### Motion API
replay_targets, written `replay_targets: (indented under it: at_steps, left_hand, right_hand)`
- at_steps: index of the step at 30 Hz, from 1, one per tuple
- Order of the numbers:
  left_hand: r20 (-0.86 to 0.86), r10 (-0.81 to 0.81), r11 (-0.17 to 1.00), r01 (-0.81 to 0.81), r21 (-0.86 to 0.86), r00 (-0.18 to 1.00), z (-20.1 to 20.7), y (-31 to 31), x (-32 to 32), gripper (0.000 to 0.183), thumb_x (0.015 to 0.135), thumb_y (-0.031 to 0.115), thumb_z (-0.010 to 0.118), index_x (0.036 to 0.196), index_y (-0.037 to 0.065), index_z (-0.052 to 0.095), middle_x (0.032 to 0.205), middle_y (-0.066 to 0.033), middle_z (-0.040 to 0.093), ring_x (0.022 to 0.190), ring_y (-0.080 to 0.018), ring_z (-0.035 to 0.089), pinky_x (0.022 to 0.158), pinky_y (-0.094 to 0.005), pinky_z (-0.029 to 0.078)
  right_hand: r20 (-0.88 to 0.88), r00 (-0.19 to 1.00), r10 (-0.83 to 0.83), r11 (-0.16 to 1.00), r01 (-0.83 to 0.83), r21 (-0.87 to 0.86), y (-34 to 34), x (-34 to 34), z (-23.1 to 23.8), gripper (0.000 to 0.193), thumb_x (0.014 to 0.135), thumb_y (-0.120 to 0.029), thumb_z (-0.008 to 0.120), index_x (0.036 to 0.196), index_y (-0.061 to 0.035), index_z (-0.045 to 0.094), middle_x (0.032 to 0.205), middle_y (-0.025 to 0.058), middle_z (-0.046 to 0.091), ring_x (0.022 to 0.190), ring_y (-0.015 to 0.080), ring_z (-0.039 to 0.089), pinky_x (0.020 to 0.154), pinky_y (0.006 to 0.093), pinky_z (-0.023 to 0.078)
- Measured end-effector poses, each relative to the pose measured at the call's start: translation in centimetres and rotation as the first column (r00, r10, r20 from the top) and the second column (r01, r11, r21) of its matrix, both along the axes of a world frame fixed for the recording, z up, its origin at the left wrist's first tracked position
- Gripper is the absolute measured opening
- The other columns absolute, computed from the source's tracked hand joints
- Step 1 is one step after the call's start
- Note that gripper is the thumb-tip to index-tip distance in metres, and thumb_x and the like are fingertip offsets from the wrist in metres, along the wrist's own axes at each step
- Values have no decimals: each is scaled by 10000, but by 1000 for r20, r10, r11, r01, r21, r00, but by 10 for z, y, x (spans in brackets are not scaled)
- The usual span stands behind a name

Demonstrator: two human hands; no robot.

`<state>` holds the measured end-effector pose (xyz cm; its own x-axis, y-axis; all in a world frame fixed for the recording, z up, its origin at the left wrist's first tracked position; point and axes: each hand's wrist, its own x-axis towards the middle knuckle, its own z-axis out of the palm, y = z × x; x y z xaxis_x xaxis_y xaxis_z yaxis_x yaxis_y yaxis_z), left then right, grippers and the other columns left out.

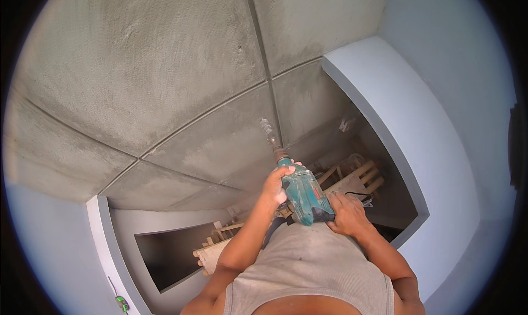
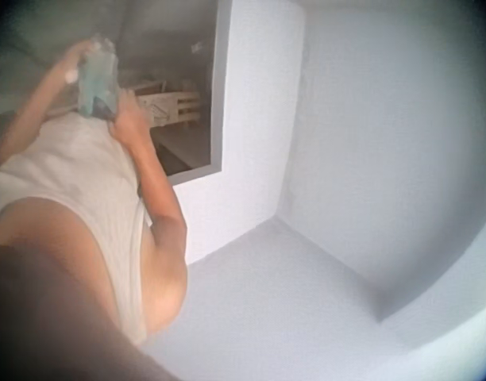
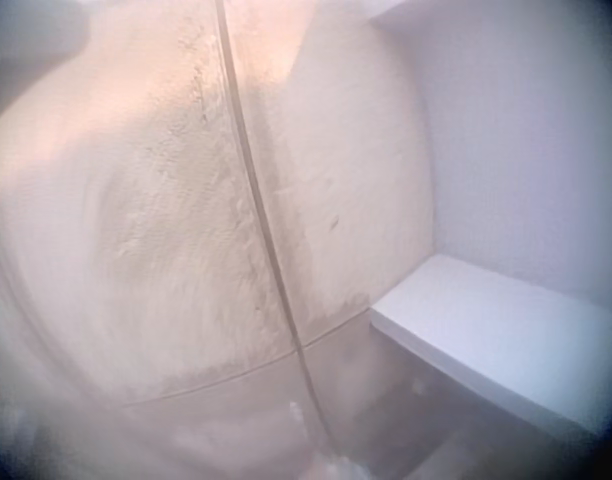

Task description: The person measures and marks a concrete wall using a tape measure and marker, then uses a hammer and chisel to create indentations. Finally, the person uses a rotary hammer drill to drill multiple holes into the concrete wall.

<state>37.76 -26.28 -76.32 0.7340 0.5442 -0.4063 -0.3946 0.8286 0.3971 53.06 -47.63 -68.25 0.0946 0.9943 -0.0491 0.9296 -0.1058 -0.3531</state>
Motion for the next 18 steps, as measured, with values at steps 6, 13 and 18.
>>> replay_targets:
  at_steps: [6, 13, 18]
  left_hand:
    - [89, 2, 983, -19, 185, 996, 23, 8, -7, 627, 802, 24, 730, 1364, 42, 454, 1234, -157, 629, 1184, -313, 632, 1036, -524, 537]
    - [87, 54, 956, -77, 283, 995, 40, 11, 8, 702, 786, 33, 762, 1398, 43, 418, 1226, -157, 639, 1189, -299, 633, 1033, -498, 540]
    - [83, 86, 953, -106, 285, 993, 42, 13, 18, 708, 785, 30, 756, 1404, 36, 412, 1226, -157, 643, 1174, -290, 638, 1026, -494, 544]
  right_hand:
    - [61, 998, 13, 964, -29, 265, 9, -10, -17, 777, 562, -196, 910, 1248, -15, 593, 1031, 137, 644, 940, 345, 674, 842, 445, 531]
    - [57, 994, 95, 940, -108, 323, 21, 22, -18, 729, 557, -188, 894, 1208, -12, 619, 1028, 166, 641, 862, 383, 643, 774, 468, 516]
    - [50, 991, 125, 935, -135, 329, 27, 38, -15, 776, 523, -182, 902, 1222, -14, 608, 1044, 159, 639, 876, 384, 642, 781, 477, 517]
